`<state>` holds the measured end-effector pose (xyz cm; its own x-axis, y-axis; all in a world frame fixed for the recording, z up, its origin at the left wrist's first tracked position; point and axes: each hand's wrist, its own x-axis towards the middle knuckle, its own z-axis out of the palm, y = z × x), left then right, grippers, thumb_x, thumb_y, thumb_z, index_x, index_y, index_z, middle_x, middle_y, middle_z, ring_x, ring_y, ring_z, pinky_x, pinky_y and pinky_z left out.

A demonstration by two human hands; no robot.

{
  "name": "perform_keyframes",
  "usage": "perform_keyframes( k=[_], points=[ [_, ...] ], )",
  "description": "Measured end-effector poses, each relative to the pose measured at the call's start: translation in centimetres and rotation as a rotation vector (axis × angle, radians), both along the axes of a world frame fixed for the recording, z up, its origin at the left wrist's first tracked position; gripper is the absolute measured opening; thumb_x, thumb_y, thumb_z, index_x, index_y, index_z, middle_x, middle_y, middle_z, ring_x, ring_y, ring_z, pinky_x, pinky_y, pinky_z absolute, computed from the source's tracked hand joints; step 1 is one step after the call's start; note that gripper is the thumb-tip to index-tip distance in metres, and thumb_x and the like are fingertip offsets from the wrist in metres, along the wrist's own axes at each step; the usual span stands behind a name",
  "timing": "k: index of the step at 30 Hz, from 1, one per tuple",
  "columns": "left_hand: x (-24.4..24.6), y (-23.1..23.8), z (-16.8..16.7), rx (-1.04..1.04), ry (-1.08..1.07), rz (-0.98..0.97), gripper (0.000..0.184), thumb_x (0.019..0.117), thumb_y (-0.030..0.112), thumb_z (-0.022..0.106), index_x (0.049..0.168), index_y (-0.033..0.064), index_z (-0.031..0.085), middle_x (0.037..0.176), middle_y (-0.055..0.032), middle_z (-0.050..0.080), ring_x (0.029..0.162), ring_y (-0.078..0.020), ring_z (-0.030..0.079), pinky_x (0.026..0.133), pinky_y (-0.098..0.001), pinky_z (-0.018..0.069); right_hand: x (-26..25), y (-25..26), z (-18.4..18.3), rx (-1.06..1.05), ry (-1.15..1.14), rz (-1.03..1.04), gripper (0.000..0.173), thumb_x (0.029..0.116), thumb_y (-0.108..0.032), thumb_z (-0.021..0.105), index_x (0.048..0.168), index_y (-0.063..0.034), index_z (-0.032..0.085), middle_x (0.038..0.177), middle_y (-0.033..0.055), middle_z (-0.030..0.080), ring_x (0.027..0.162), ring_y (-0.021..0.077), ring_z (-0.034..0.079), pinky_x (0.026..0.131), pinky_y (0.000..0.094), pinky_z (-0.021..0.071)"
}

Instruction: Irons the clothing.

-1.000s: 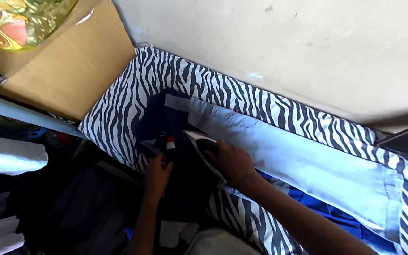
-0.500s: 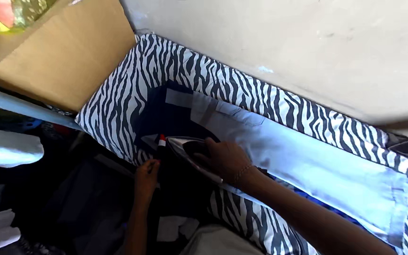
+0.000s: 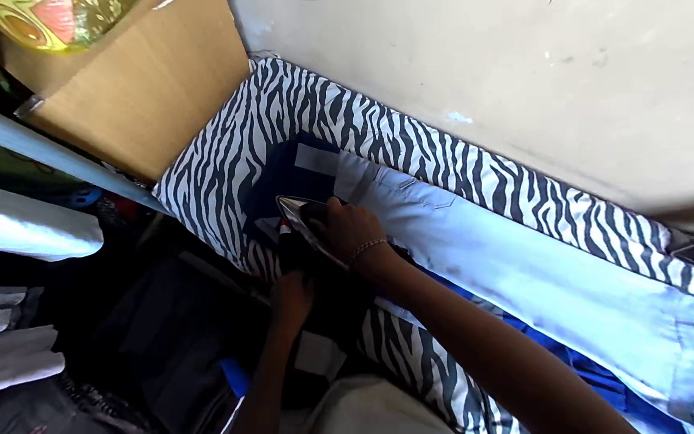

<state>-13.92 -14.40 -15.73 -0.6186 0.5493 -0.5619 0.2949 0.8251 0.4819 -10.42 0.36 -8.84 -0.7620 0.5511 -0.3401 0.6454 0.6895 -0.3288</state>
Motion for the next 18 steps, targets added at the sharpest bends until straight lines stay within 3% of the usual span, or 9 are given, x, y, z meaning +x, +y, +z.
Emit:
perform_keyframes(
  k=[2, 4, 5, 7, 10, 13, 15, 18],
  points=[
    [-1.1, -2.7, -0.5, 0.137, -0.056, 0.084, 0.028, 0.1046, 0.019, 0.056, 0.112, -0.0050, 0.067, 0.097, -0.0187, 0.068, 0.083, -0.0263, 0.067, 0.079, -0.0437, 0.0557, -0.2, 0.1, 0.3, -0.017, -0.042, -0.010, 0.046, 0.1069, -0.045, 0.053, 0.121, -0.0018, 0.059, 0.099, 0.0215, 0.070, 0.097, 0.0411, 0.071, 0.078, 0.0560, 0.0571],
    [-1.8, -6.2, -0.7, 0.283, -0.077, 0.266, 0.019, 0.1029, 0.012, 0.055, 0.102, -0.0030, 0.067, 0.075, -0.0068, 0.062, 0.056, -0.0106, 0.057, 0.055, -0.0275, 0.0513, -0.4, 0.3, 0.4, -0.024, -0.062, -0.015, 0.047, 0.1070, -0.046, 0.052, 0.122, -0.0020, 0.059, 0.101, 0.0217, 0.070, 0.099, 0.0415, 0.071, 0.079, 0.0561, 0.0567],
    [-2.2, -7.7, -0.7, 0.307, -0.071, 0.343, 0.018, 0.1030, 0.010, 0.055, 0.100, -0.0036, 0.066, 0.070, -0.0052, 0.060, 0.052, -0.0085, 0.055, 0.052, -0.0253, 0.0495, -0.3, 0.3, 0.2, -0.018, -0.042, -0.015, 0.046, 0.1068, -0.046, 0.053, 0.121, -0.0022, 0.059, 0.100, 0.0218, 0.070, 0.097, 0.0417, 0.071, 0.078, 0.0564, 0.0568],
    [-2.2, -8.8, -0.4, 0.275, -0.021, 0.413, 0.019, 0.1048, 0.012, 0.055, 0.104, -0.0032, 0.066, 0.072, -0.0058, 0.062, 0.054, -0.0092, 0.059, 0.054, -0.0261, 0.0534, 0.1, 0.2, -0.5, 0.006, 0.037, -0.007, 0.044, 0.1061, -0.044, 0.056, 0.117, -0.0017, 0.060, 0.095, 0.0223, 0.070, 0.092, 0.0428, 0.071, 0.072, 0.0572, 0.0569],
    [-0.4, -6.6, -0.1, 0.215, -0.003, 0.267, 0.033, 0.1052, 0.025, 0.058, 0.114, -0.0045, 0.067, 0.091, -0.0158, 0.071, 0.075, -0.0224, 0.072, 0.072, -0.0405, 0.0611, 0.6, -0.1, -0.4, 0.007, 0.044, -0.002, 0.045, 0.1054, -0.044, 0.057, 0.118, -0.0013, 0.060, 0.096, 0.0230, 0.069, 0.092, 0.0439, 0.071, 0.071, 0.0584, 0.0567],
    [1.4, -3.8, -0.6, 0.117, 0.031, 0.115, 0.043, 0.1018, 0.032, 0.063, 0.116, -0.0077, 0.067, 0.106, -0.0261, 0.070, 0.101, -0.0397, 0.068, 0.094, -0.0560, 0.0516, 2.6, -0.4, 0.8, -0.075, -0.135, 0.020, 0.052, 0.1070, -0.048, 0.052, 0.128, -0.0007, 0.057, 0.109, 0.0248, 0.068, 0.106, 0.0441, 0.068, 0.086, 0.0594, 0.0543],
    [1.5, -3.2, -0.9, 0.106, 0.034, 0.117, 0.036, 0.1032, 0.026, 0.060, 0.115, -0.0077, 0.067, 0.105, -0.0266, 0.069, 0.102, -0.0409, 0.067, 0.095, -0.0571, 0.0499, 4.9, -0.4, 1.1, -0.081, -0.203, 0.074, 0.055, 0.1084, -0.049, 0.047, 0.130, 0.0005, 0.057, 0.110, 0.0259, 0.069, 0.109, 0.0447, 0.068, 0.089, 0.0592, 0.0525],
    [0.9, -4.9, -2.1, 0.237, -0.035, 0.176, 0.025, 0.1036, 0.015, 0.057, 0.112, -0.0063, 0.068, 0.096, -0.0196, 0.070, 0.086, -0.0274, 0.069, 0.083, -0.0447, 0.0547, 5.7, -0.9, 0.9, -0.044, -0.223, 0.093, 0.055, 0.1090, -0.048, 0.046, 0.128, 0.0013, 0.058, 0.106, 0.0265, 0.070, 0.107, 0.0453, 0.069, 0.087, 0.0589, 0.0531]
  ],
)
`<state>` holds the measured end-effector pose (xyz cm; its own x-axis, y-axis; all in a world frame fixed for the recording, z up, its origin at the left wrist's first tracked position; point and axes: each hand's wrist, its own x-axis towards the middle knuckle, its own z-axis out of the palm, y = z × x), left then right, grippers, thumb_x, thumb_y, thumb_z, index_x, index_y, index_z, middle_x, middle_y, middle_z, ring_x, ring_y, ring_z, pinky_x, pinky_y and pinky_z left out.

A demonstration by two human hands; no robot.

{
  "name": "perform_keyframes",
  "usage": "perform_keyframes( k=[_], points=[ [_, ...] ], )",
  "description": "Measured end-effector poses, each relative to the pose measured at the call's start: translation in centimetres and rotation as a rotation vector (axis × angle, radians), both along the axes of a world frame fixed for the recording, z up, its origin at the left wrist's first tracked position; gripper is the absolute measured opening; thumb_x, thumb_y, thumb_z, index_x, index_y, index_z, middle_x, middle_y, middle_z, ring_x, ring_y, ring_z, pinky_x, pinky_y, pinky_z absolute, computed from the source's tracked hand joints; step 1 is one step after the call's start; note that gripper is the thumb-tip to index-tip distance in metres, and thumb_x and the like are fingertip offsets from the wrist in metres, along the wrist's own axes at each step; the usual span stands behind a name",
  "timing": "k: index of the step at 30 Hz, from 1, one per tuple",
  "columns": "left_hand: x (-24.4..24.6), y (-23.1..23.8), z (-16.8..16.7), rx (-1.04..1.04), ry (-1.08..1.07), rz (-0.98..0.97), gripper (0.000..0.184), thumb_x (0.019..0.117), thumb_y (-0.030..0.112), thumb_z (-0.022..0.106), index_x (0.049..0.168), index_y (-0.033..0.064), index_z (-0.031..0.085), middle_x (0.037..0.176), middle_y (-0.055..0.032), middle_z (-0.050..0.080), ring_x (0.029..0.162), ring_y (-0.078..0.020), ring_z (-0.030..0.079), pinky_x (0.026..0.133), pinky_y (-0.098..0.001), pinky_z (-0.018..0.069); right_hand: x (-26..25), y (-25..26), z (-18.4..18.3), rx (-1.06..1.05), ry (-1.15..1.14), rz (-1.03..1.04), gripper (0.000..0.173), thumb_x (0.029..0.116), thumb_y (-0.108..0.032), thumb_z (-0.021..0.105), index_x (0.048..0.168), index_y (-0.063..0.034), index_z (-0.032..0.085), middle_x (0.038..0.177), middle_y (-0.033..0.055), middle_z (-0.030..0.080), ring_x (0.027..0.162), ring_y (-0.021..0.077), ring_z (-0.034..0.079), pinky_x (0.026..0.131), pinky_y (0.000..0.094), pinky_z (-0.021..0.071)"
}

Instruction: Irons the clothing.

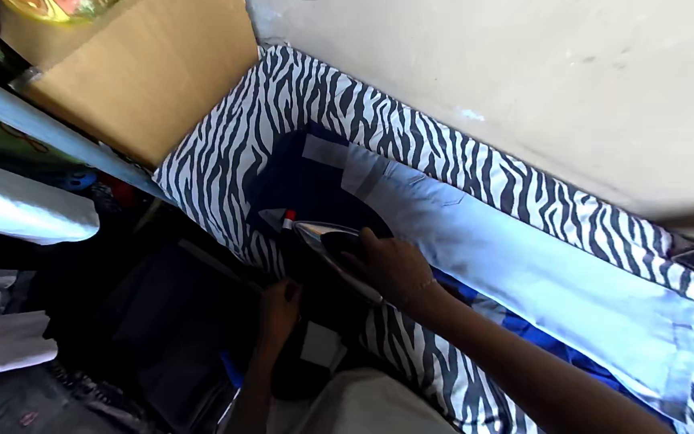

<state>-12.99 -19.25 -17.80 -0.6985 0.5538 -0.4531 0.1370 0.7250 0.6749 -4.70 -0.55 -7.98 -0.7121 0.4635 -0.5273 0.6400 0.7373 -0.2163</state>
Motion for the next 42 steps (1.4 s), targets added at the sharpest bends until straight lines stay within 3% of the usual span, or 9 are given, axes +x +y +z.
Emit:
perform_keyframes(
  k=[3, 9, 16, 20, 22, 29, 35, 40, 42],
  points=[
    [-0.5, -2.1, -0.1, 0.112, -0.032, 0.148, 0.022, 0.1050, 0.011, 0.052, 0.107, -0.0046, 0.067, 0.083, -0.0090, 0.069, 0.069, -0.0135, 0.066, 0.068, -0.0320, 0.0563, -1.7, -0.1, -0.2, 0.006, 0.009, -0.063, 0.051, 0.1081, -0.047, 0.049, 0.127, -0.0013, 0.057, 0.106, 0.0244, 0.069, 0.106, 0.0438, 0.069, 0.085, 0.0580, 0.0545],
    [2.8, -2.0, 1.7, -0.027, -0.204, -0.089, 0.045, 0.1047, 0.037, 0.056, 0.122, -0.0031, 0.066, 0.101, -0.0186, 0.070, 0.090, -0.0266, 0.068, 0.085, -0.0473, 0.0539, 0.1, -1.2, 0.0, -0.032, 0.008, 0.035, 0.050, 0.1092, -0.045, 0.047, 0.129, 0.0000, 0.056, 0.108, 0.0267, 0.069, 0.106, 0.0462, 0.069, 0.084, 0.0597, 0.0540],
    [2.5, -6.8, 1.2, 0.299, -0.109, 0.278, 0.017, 0.1024, 0.006, 0.050, 0.106, -0.0028, 0.063, 0.079, 0.0041, 0.059, 0.065, 0.0041, 0.050, 0.063, -0.0152, 0.0433, -2.3, -1.8, -0.5, 0.030, 0.039, 0.047, 0.039, 0.1082, -0.039, 0.053, 0.125, -0.0044, 0.059, 0.102, 0.0228, 0.070, 0.099, 0.0437, 0.070, 0.078, 0.0580, 0.0560],
    [3.0, -11.0, 2.1, 0.157, -0.164, 0.321, 0.034, 0.1088, 0.022, 0.042, 0.124, -0.0037, 0.058, 0.110, -0.0088, 0.066, 0.100, -0.0080, 0.063, 0.091, -0.0283, 0.0518, -4.1, -2.7, -0.6, 0.053, 0.111, 0.090, 0.032, 0.1075, -0.034, 0.056, 0.123, -0.0061, 0.060, 0.098, 0.0190, 0.071, 0.094, 0.0406, 0.072, 0.072, 0.0553, 0.0572],
    [4.0, -12.4, 3.3, -0.020, -0.361, 0.102, 0.052, 0.1099, 0.031, 0.040, 0.142, -0.0082, 0.049, 0.143, -0.0250, 0.055, 0.135, -0.0287, 0.052, 0.116, -0.0482, 0.0372, -4.2, -3.1, -0.7, 0.063, 0.171, 0.099, 0.031, 0.1063, -0.032, 0.059, 0.121, -0.0047, 0.061, 0.097, 0.0200, 0.071, 0.093, 0.0412, 0.072, 0.070, 0.0557, 0.0571],
    [3.9, -18.3, 8.8, 0.099, -0.033, -0.423, 0.028, 0.0930, 0.023, 0.070, 0.087, -0.0044, 0.073, 0.081, -0.0126, 0.073, 0.080, -0.0196, 0.071, 0.079, -0.0442, 0.0568, -1.2, -5.0, -1.2, 0.021, 0.093, 0.125, 0.040, 0.1094, -0.036, 0.051, 0.134, -0.0047, 0.057, 0.111, 0.0252, 0.069, 0.105, 0.0454, 0.069, 0.081, 0.0601, 0.0558],
    [4.3, -14.0, 9.5, 0.740, -0.164, -0.280, 0.028, 0.1018, 0.027, 0.060, 0.129, 0.0238, 0.066, 0.114, 0.0186, 0.072, 0.104, 0.0100, 0.065, 0.091, -0.0146, 0.0557, -1.5, -5.9, -1.3, 0.050, 0.098, 0.109, 0.040, 0.1088, -0.038, 0.052, 0.128, -0.0029, 0.058, 0.107, 0.0244, 0.070, 0.103, 0.0447, 0.070, 0.080, 0.0588, 0.0562],
    [5.0, -9.9, 7.7, 0.445, -0.089, -0.611, 0.064, 0.0970, 0.019, 0.066, 0.153, 0.0007, 0.041, 0.120, -0.0184, 0.071, 0.099, -0.0238, 0.072, 0.088, -0.0435, 0.0570, -0.4, -6.1, -0.6, 0.010, -0.019, 0.129, 0.034, 0.1107, -0.023, 0.045, 0.135, -0.0012, 0.053, 0.117, 0.0272, 0.067, 0.112, 0.0463, 0.067, 0.087, 0.0596, 0.0542],
    [4.5, -9.7, 7.0, 0.397, -0.129, -0.626, 0.057, 0.0987, 0.016, 0.063, 0.151, 0.0043, 0.044, 0.124, -0.0174, 0.069, 0.101, -0.0240, 0.073, 0.089, -0.0439, 0.0585, -1.5, -6.4, -0.6, 0.004, -0.009, 0.107, 0.039, 0.1107, -0.031, 0.048, 0.135, -0.0015, 0.054, 0.118, 0.0267, 0.067, 0.113, 0.0455, 0.066, 0.088, 0.0593, 0.0541]
  ],
)
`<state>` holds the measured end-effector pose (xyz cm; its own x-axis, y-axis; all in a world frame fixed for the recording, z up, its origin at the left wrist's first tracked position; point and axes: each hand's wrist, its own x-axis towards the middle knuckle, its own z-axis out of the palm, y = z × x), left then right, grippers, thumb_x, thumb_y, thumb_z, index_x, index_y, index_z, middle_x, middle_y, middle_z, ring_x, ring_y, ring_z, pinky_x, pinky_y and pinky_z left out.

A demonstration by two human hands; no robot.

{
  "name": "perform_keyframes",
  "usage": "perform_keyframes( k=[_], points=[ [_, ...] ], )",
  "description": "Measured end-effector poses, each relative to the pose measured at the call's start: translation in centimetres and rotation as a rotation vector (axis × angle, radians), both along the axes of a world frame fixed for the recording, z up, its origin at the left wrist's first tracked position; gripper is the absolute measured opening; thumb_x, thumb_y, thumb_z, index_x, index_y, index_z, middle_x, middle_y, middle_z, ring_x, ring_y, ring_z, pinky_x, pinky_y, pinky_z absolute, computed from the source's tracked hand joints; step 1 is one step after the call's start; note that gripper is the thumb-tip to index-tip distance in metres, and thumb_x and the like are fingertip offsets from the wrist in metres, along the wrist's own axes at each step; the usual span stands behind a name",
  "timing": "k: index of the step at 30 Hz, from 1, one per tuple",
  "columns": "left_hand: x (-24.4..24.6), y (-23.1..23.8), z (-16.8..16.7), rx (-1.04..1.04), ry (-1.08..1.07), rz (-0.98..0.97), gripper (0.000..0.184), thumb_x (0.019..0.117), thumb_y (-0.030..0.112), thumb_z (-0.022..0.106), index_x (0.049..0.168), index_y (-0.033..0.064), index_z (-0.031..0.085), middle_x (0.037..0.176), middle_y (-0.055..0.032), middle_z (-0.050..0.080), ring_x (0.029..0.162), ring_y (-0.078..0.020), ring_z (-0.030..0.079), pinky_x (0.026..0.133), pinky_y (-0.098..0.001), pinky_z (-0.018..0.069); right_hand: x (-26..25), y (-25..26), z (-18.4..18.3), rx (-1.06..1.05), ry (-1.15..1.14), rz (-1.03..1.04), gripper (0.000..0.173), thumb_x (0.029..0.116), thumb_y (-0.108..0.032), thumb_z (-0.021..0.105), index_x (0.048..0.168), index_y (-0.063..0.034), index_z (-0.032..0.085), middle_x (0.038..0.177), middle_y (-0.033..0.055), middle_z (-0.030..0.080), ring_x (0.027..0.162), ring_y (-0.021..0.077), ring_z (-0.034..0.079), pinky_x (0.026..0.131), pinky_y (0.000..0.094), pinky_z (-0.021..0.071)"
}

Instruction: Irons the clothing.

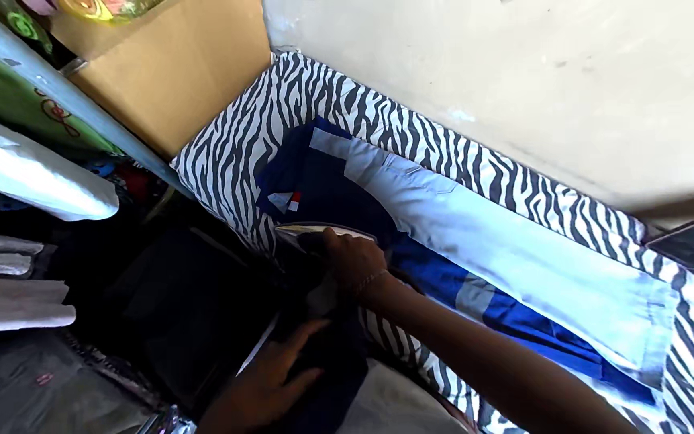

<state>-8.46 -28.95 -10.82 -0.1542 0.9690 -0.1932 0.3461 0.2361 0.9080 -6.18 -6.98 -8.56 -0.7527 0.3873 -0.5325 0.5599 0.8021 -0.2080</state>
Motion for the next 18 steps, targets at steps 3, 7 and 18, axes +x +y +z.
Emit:
perform_keyframes(
  k=[3, 7, 18],
  points=[
    [-0.5, -0.7, 1.1, 0.103, -0.053, -0.029, 0.056, 0.0988, 0.019, 0.064, 0.149, 0.0039, 0.045, 0.131, -0.0118, 0.067, 0.112, -0.0076, 0.067, 0.098, -0.0271, 0.0532, -0.8, -0.7, -0.6, -0.017, 0.028, 0.006, 0.041, 0.1110, -0.034, 0.047, 0.135, -0.0015, 0.054, 0.120, 0.0266, 0.067, 0.112, 0.0453, 0.067, 0.087, 0.0589, 0.0551],
    [-0.9, 0.3, 2.5, 0.186, -0.081, -0.186, 0.062, 0.0997, 0.017, 0.062, 0.154, 0.0002, 0.039, 0.135, -0.0144, 0.065, 0.117, -0.0063, 0.065, 0.102, -0.0238, 0.0493, 0.9, 0.3, 0.7, -0.092, -0.032, 0.035, 0.047, 0.1098, -0.037, 0.049, 0.139, 0.0003, 0.051, 0.123, 0.0291, 0.065, 0.117, 0.0475, 0.064, 0.091, 0.0616, 0.0523],
    [-10.3, 21.2, 2.3, 0.251, 0.669, 0.015, 0.046, 0.1052, 0.029, 0.055, 0.144, 0.0036, 0.055, 0.136, -0.0163, 0.064, 0.128, -0.0311, 0.061, 0.109, -0.0519, 0.0470, 16.3, 20.8, 3.4, 0.337, 0.105, -0.378, 0.039, 0.1006, -0.037, 0.067, 0.119, -0.0023, 0.066, 0.091, 0.0305, 0.069, 0.092, 0.0544, 0.068, 0.077, 0.0714, 0.0501]
  ],
)
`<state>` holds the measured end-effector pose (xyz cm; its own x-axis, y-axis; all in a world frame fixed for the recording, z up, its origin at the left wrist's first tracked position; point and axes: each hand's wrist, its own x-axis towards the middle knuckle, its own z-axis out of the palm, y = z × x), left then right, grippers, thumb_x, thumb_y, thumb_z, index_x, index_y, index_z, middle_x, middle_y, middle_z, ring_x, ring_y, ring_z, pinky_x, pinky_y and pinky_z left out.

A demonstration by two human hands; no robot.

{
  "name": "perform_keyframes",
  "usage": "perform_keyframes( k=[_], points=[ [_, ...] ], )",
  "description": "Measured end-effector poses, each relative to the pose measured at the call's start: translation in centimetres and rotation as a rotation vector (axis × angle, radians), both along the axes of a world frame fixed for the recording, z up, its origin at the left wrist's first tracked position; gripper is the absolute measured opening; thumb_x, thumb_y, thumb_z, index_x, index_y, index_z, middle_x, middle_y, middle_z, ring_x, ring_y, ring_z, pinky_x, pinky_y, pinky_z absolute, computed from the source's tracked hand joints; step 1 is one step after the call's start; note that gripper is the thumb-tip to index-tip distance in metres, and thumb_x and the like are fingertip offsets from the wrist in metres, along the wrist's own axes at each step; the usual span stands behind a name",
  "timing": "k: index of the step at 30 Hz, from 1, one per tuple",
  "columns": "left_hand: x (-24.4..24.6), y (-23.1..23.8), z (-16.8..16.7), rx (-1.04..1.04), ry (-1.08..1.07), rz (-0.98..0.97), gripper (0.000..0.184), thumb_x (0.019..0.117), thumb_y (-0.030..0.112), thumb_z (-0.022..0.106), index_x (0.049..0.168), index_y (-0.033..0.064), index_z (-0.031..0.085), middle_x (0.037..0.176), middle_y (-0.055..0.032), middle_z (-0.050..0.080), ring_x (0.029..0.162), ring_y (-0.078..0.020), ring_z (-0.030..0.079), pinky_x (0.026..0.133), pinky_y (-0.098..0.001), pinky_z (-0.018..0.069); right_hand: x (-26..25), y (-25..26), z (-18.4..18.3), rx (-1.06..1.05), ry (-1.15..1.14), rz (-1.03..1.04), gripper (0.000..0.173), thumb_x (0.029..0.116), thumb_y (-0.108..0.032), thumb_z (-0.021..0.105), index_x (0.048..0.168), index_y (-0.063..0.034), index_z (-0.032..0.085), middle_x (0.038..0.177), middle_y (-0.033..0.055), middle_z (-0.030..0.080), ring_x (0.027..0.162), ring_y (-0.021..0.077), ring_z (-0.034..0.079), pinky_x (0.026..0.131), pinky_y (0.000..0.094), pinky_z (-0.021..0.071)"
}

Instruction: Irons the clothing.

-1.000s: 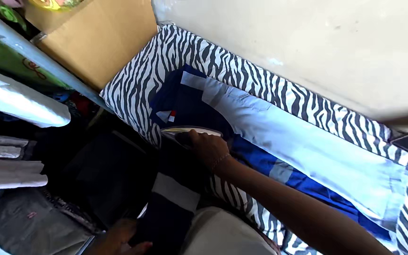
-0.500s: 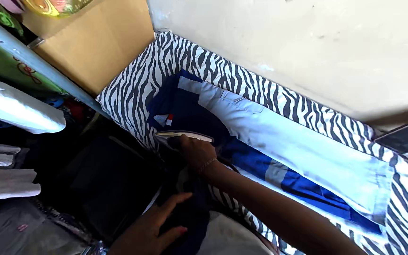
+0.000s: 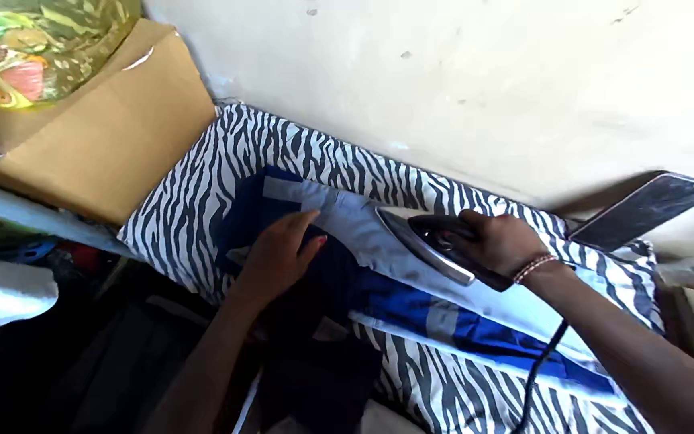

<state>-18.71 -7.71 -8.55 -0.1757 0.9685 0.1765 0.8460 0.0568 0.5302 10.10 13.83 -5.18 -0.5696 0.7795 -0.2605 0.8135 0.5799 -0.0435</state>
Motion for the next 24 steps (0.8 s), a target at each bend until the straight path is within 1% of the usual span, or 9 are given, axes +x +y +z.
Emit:
perform_keyframes(
  k=[1, 3, 5, 7, 9, 12, 15, 19, 24],
  points=[
    [-1.1, 2.6, -2.0, 0.051, 0.068, -0.032, 0.047, 0.1045, 0.028, 0.056, 0.144, 0.0028, 0.054, 0.142, -0.0177, 0.059, 0.136, -0.0338, 0.054, 0.115, -0.0530, 0.0403, 0.1, 1.1, -0.8, -0.035, -0.041, 0.025, 0.037, 0.1008, -0.032, 0.067, 0.123, -0.0024, 0.066, 0.096, 0.0316, 0.070, 0.096, 0.0552, 0.067, 0.081, 0.0721, 0.0496],
    [-3.7, 6.5, -6.8, 0.048, 0.193, -0.091, 0.052, 0.1046, 0.033, 0.055, 0.151, 0.0090, 0.050, 0.156, -0.0129, 0.049, 0.150, -0.0332, 0.037, 0.122, -0.0607, 0.0221, -1.3, 1.8, -2.4, -0.107, -0.103, 0.062, 0.039, 0.0995, -0.023, 0.065, 0.134, -0.0043, 0.063, 0.109, 0.0338, 0.069, 0.106, 0.0566, 0.065, 0.088, 0.0730, 0.0472],
    [-7.5, 8.3, -11.1, -0.029, 0.273, -0.034, 0.057, 0.1073, 0.040, 0.047, 0.158, 0.0156, 0.040, 0.165, -0.0072, 0.036, 0.156, -0.0321, 0.023, 0.120, -0.0720, 0.0073, -3.8, 1.5, -2.6, -0.145, -0.146, 0.038, 0.043, 0.0991, -0.022, 0.064, 0.140, -0.0095, 0.060, 0.117, 0.0317, 0.068, 0.114, 0.0541, 0.063, 0.092, 0.0708, 0.0470],
    [-10.4, 8.3, -14.3, -0.011, 0.254, 0.053, 0.057, 0.1088, 0.041, 0.040, 0.159, 0.0130, 0.038, 0.167, -0.0078, 0.031, 0.156, -0.0336, 0.021, 0.116, -0.0770, 0.0053, -4.8, 0.3, -2.7, -0.203, -0.157, 0.125, 0.043, 0.0988, -0.024, 0.066, 0.138, -0.0089, 0.060, 0.117, 0.0319, 0.068, 0.113, 0.0550, 0.063, 0.091, 0.0719, 0.0475],
    [-11.4, 8.3, -15.0, 0.001, 0.239, 0.075, 0.058, 0.1095, 0.040, 0.034, 0.160, 0.0132, 0.034, 0.168, -0.0073, 0.029, 0.157, -0.0327, 0.018, 0.117, -0.0766, 0.0046, -4.7, -0.7, -2.9, -0.246, -0.136, 0.276, 0.040, 0.0979, -0.020, 0.066, 0.135, -0.0051, 0.061, 0.110, 0.0328, 0.069, 0.105, 0.0562, 0.065, 0.085, 0.0724, 0.0479],
    [-11.8, 7.9, -15.4, 0.046, 0.202, 0.076, 0.060, 0.1096, 0.042, 0.029, 0.162, 0.0122, 0.029, 0.168, -0.0065, 0.030, 0.158, -0.0303, 0.017, 0.118, -0.0738, 0.0025, -5.0, -2.1, -3.0, -0.248, -0.108, 0.223, 0.033, 0.0977, -0.011, 0.060, 0.130, -0.0041, 0.061, 0.108, 0.0299, 0.070, 0.103, 0.0530, 0.067, 0.081, 0.0693, 0.0498],
    [-12.0, 7.9, -15.1, -0.014, 0.178, 0.077, 0.063, 0.1092, 0.044, 0.027, 0.164, 0.0118, 0.023, 0.169, -0.0097, 0.026, 0.158, -0.0317, 0.014, 0.119, -0.0727, -0.0014, -4.8, -3.4, -3.2, -0.258, -0.068, 0.118, 0.032, 0.1005, -0.007, 0.056, 0.133, -0.0051, 0.059, 0.112, 0.0276, 0.070, 0.105, 0.0502, 0.068, 0.080, 0.0666, 0.0519],
    [-12.2, 7.9, -14.3, -0.097, 0.219, 0.053, 0.068, 0.1083, 0.050, 0.023, 0.164, 0.0097, 0.022, 0.170, -0.0109, 0.022, 0.158, -0.0343, 0.012, 0.117, -0.0757, -0.0020, -2.9, -3.7, -3.1, -0.323, -0.085, 0.141, 0.031, 0.1022, -0.005, 0.054, 0.133, -0.0036, 0.056, 0.115, 0.0282, 0.068, 0.108, 0.0502, 0.067, 0.083, 0.0655, 0.0520],
    [-11.6, 8.4, -10.6, -0.328, 0.186, 0.044, 0.066, 0.1099, 0.046, 0.029, 0.164, 0.0086, 0.021, 0.169, -0.0157, 0.022, 0.157, -0.0376, 0.015, 0.117, -0.0759, 0.0007, -0.8, -3.9, -2.5, -0.358, -0.115, 0.179, 0.031, 0.1033, -0.005, 0.052, 0.134, -0.0019, 0.055, 0.115, 0.0306, 0.067, 0.111, 0.0521, 0.065, 0.085, 0.0671, 0.0507]
  ],
)
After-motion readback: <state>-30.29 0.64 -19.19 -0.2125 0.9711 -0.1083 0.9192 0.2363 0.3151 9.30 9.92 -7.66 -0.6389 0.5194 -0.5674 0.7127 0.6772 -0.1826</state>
